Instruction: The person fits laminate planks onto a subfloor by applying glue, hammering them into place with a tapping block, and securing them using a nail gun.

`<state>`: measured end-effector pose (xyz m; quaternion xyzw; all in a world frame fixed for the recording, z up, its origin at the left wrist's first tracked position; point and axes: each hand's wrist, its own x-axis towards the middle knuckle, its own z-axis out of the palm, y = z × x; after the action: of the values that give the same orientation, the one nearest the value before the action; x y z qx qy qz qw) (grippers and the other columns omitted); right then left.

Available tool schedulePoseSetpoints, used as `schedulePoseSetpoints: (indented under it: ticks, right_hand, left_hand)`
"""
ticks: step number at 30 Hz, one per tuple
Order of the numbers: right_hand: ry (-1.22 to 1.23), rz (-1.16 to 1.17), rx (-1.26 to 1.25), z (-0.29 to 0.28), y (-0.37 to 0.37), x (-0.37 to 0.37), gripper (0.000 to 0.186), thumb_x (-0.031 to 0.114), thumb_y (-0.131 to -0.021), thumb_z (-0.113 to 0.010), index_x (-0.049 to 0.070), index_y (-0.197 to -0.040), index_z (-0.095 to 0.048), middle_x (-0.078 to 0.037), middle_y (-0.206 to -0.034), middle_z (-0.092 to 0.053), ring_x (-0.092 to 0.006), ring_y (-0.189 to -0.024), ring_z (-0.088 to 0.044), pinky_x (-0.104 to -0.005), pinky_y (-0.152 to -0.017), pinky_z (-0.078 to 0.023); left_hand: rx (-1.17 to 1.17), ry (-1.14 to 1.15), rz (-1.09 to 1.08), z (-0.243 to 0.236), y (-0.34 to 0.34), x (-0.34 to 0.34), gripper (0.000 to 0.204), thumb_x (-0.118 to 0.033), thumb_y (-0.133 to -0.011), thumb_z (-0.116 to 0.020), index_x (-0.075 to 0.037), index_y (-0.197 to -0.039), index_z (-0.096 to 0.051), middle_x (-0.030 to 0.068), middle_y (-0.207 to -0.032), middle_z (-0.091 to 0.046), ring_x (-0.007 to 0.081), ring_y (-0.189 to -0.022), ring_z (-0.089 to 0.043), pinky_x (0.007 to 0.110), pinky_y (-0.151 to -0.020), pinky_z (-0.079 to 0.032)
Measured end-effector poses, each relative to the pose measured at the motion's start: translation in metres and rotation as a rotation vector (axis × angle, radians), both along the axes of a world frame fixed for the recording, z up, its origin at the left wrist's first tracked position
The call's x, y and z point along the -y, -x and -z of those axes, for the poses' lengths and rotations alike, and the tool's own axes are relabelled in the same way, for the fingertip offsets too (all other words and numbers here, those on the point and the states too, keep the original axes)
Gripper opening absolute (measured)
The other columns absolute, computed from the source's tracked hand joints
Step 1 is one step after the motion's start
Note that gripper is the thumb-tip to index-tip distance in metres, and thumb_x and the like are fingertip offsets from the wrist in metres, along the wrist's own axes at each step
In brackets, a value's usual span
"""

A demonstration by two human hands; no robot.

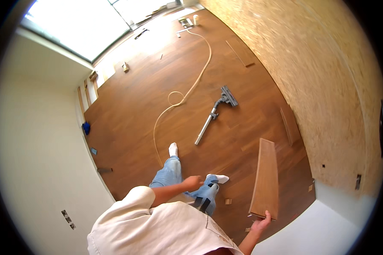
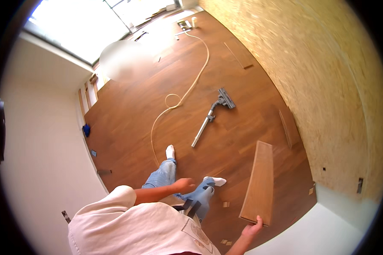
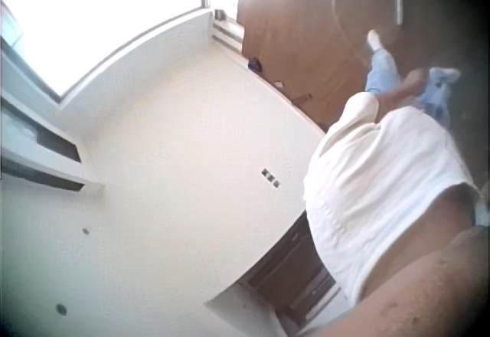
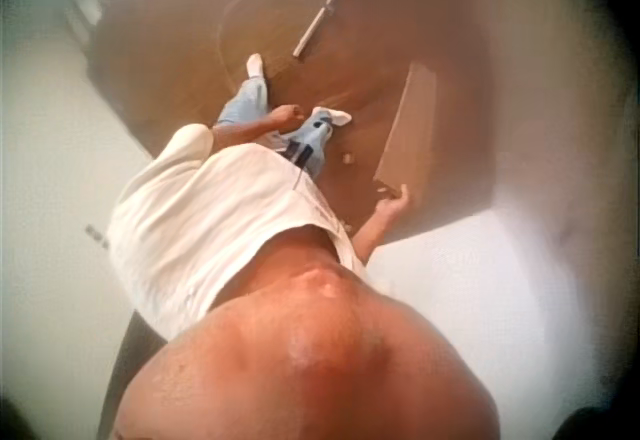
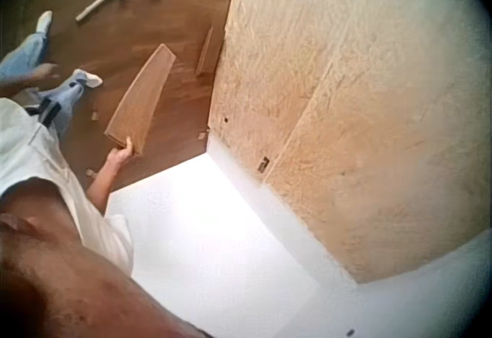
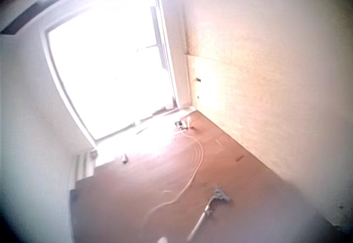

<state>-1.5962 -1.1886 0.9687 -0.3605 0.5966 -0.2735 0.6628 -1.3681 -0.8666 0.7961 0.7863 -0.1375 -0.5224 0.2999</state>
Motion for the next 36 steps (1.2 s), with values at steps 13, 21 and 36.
schedulePoseSetpoints:
  ticks: [13, 21, 36]
  right_hand:
    - [-0.387, -0.564, 0.007, -0.025, -0.397, -0.261, 0.056, 0.012, -0.082, -0.068, 0.003, -0.136, -0.056, -0.009, -0.127, -0.065, -0.0272, -0.119, -0.062, -0.0422, -0.103, -0.05]
    - [-0.717, -1.373, 0.303, -0.016, -0.602, -0.316, 0.06, 0.028, -0.098, -0.069, -0.003, -0.144, -0.046, -0.015, -0.125, -0.066, -0.025, -0.113, -0.068, -0.0401, -0.095, -0.058]
    - [-0.47, -1.775, 0.011, 0.014, -0.945, -0.276, 0.042, 0.019, -0.101, -0.06, -0.007, -0.134, -0.056, -0.016, -0.118, -0.07, -0.0179, -0.101, -0.07, -0.03, -0.089, -0.058]
  left_hand:
    - [-0.821, 0.798, -1.554, -0.079, -0.223, -0.086, 0.055, -0.027, -0.098, -0.07, -0.002, -0.143, -0.049, 0.0141, -0.135, -0.063, 0.0316, -0.121, -0.064, 0.047, -0.107, -0.05]
    - [-0.635, 0.654, -1.916, -0.075, -0.382, -0.227, 0.051, -0.019, -0.094, -0.068, 0.004, -0.136, -0.052, 0.0218, -0.128, -0.066, 0.0371, -0.117, -0.065, 0.054, -0.104, -0.052]
    - [-0.588, 0.467, -1.766, -0.228, -0.507, -0.42, 0.049, -0.008, -0.09, -0.066, 0.013, -0.132, -0.054, 0.0218, -0.119, -0.069, 0.0313, -0.101, -0.072, 0.043, -0.091, -0.061]
